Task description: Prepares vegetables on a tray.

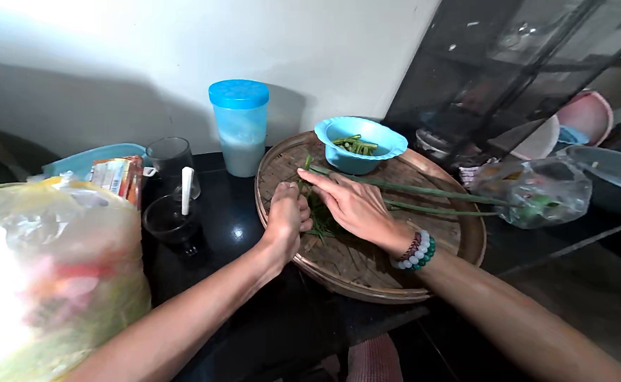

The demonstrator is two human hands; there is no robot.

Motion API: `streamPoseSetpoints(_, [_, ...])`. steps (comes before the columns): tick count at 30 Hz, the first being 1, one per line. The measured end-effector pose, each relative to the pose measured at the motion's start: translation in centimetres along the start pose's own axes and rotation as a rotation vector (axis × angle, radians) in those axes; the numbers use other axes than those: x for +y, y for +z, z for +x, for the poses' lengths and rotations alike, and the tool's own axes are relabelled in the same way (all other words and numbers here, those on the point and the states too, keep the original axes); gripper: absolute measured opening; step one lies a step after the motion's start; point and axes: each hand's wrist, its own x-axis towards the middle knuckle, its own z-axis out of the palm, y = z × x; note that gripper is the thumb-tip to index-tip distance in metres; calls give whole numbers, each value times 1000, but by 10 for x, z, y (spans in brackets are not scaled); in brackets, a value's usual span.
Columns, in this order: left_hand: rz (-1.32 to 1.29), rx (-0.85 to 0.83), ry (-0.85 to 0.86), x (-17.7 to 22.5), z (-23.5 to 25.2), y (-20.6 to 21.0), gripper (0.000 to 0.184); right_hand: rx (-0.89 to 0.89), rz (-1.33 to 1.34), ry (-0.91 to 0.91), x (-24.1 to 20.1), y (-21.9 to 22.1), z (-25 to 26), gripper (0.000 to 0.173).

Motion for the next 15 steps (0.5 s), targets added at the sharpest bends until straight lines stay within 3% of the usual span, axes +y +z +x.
streamPoseSetpoints(11, [2, -3, -49, 1, -1, 0, 30, 7, -62, 39, 1, 1, 2, 42])
streamPoseSetpoints(15, [25, -59, -93, 0, -10, 3, 33, -51, 22, 194, 19, -9, 6, 39])
